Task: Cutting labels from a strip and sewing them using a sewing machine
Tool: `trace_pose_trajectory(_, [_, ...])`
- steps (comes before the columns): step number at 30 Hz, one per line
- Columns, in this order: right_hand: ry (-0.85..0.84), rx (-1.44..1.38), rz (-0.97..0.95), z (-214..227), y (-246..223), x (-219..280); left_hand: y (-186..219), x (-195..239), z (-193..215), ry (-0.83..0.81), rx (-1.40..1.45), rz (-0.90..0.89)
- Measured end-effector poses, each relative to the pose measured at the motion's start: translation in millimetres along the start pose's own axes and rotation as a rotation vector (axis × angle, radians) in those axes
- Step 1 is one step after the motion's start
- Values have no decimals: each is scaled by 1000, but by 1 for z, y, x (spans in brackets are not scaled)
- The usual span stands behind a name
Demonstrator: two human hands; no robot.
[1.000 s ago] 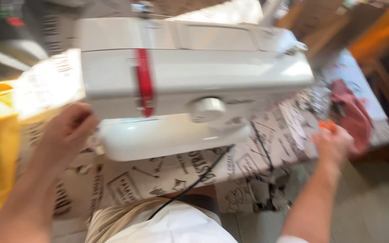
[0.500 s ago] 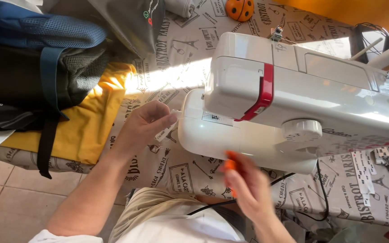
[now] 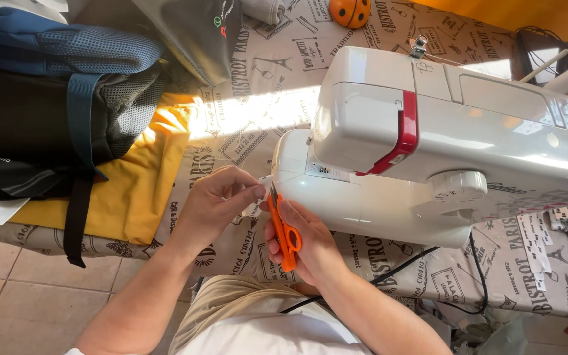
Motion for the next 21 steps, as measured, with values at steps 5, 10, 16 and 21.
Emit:
trace_pose_trajectory(5, [-6, -1, -12, 3, 2, -2, -11, 1, 2, 12, -12, -77])
trace_pose_trajectory(10, [-9, -22, -15, 4, 4, -5, -12, 1, 2, 18, -43, -124])
trace_pose_trajectory(16, [-44, 10, 9, 13, 7, -6, -14, 2, 3, 16, -50, -119])
trace_pose_trajectory(21, [-42, 128, 209, 15, -8, 7, -1, 5, 3, -9, 10, -125])
Point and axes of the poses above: each hand's wrist, its own x-axis away from the middle knuckle, its own z-axis out of the back of the hand, y = z × x, the point moved 1 cm from there along -x, towards the middle knuckle, and after that the axes turned 6 degrees about -z, right-handed, at the moved point
